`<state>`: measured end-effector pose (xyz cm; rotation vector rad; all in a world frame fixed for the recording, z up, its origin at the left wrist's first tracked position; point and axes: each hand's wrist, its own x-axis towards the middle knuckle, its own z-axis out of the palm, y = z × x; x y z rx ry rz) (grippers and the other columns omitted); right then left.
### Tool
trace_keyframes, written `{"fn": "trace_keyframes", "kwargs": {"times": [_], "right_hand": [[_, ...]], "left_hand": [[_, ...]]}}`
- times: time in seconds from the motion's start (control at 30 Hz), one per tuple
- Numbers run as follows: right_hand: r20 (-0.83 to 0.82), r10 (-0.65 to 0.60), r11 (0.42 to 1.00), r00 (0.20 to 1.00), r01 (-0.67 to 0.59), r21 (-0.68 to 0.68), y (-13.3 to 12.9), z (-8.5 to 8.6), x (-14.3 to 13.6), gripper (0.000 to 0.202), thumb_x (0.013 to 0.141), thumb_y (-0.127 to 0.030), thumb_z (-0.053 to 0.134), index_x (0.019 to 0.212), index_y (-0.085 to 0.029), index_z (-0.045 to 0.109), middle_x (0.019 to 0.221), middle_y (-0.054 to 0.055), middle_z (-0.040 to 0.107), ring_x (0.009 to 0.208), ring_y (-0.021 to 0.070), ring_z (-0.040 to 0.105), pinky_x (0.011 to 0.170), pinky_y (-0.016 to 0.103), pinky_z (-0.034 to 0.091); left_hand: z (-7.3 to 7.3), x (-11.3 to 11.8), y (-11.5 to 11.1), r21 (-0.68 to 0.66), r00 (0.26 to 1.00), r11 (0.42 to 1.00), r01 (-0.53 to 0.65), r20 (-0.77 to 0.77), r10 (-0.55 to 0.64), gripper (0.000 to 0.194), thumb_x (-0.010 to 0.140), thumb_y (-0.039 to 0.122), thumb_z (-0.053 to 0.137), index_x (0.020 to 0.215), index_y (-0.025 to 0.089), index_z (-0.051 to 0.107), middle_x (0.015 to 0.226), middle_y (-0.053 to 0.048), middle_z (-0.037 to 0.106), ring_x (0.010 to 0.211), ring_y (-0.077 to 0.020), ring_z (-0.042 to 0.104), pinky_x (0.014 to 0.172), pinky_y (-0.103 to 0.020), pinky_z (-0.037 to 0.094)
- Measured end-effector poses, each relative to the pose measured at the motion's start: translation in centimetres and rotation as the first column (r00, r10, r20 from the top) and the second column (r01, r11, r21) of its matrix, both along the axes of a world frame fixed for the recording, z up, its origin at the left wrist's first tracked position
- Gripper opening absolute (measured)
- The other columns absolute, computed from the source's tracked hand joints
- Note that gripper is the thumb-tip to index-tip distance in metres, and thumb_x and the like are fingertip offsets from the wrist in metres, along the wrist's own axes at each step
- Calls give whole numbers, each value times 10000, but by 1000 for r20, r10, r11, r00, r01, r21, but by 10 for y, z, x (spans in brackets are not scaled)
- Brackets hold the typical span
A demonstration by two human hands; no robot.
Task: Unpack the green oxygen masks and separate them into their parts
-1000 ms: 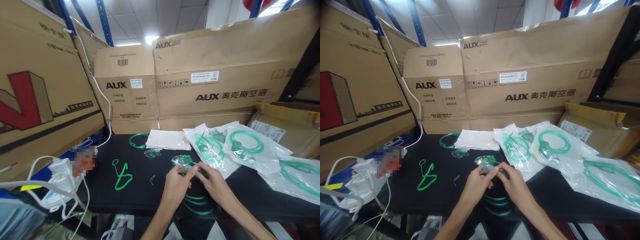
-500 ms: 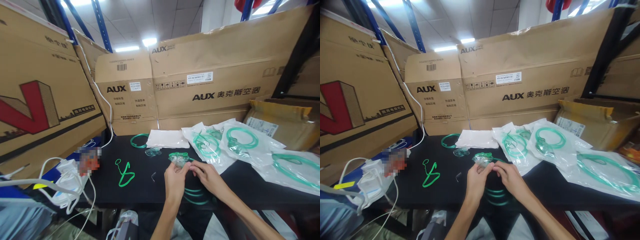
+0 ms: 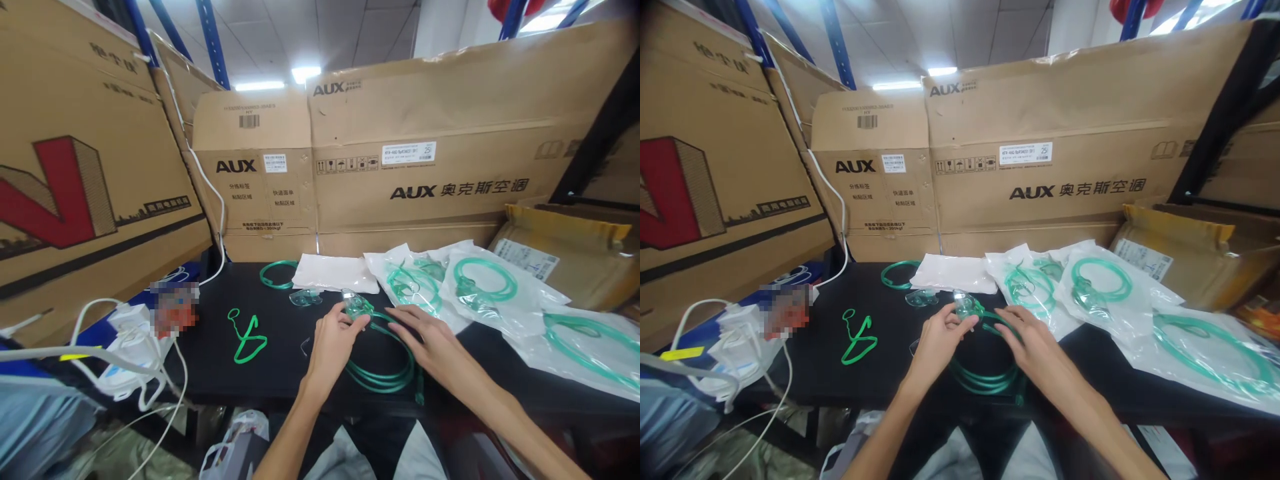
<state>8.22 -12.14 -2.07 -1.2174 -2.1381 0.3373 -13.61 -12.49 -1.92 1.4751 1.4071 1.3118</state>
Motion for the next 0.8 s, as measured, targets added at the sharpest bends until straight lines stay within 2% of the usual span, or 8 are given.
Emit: {"fn": "trace_keyframes", "kwargs": {"times": [0.13,0.23,0.33,0.4,0.5,0.63,0.73,0.8], "right_hand": [[116,-64,998,991,64,8,-36,-16,21,398,1049,-487,536,1355,-301,710,1256,122,656,1054,315,707,940,476,561],[183,-185,983,966,179,49,-48,-32,15,414,1039,-493,520,1230,-221,766,1052,159,632,893,341,689,804,504,580],[221,-307,951,925,288,115,-39,-41,-1,329,1030,-397,526,1058,-182,773,889,151,578,840,363,644,740,498,551],[228,-362,931,904,336,145,-27,-45,-9,207,985,-278,586,1071,-177,745,864,145,573,815,348,625,713,463,530],[219,-427,902,877,398,164,-14,-51,-10,189,929,-170,643,1113,-160,688,867,113,586,775,279,602,667,398,506],[215,-391,919,895,365,151,-8,-54,3,204,899,-131,646,1100,-162,662,856,51,599,758,210,595,684,356,512],[196,-307,950,931,288,119,-9,-48,10,322,836,-69,580,1124,-177,674,908,98,649,832,261,645,738,385,535],[171,-266,963,949,252,98,-12,-43,12,366,841,-91,548,1165,-207,672,1003,121,681,940,295,674,812,404,548]], "left_hand": [[1,-2,4,-5,998,1000,22,-67,-22,403,865,502,761,1135,203,741,795,-15,769,715,-203,721,680,-275,490],[4,1,8,-3,996,1000,20,-89,-20,471,887,527,726,1232,206,720,820,-14,767,720,-201,718,684,-270,496],[10,3,11,13,992,1000,9,-122,-8,455,892,549,714,1199,213,731,811,-3,755,701,-191,700,679,-264,481],[15,2,11,27,989,1000,-2,-146,6,435,892,562,708,1151,214,740,795,2,746,687,-186,686,669,-260,466],[23,-2,7,42,983,999,-25,-182,33,420,903,568,695,1123,213,739,796,0,750,680,-185,680,663,-259,456],[30,-9,7,34,969,998,-59,-238,66,438,911,553,691,1180,209,733,847,-19,778,752,-207,716,720,-274,473],[31,-10,17,3,952,998,-63,-301,60,489,926,539,673,1270,194,714,870,-48,798,883,-262,741,810,-314,478],[29,-8,25,-27,936,998,-58,-349,45,439,924,498,678,1237,196,735,892,-70,807,978,-302,737,855,-342,475]]}}
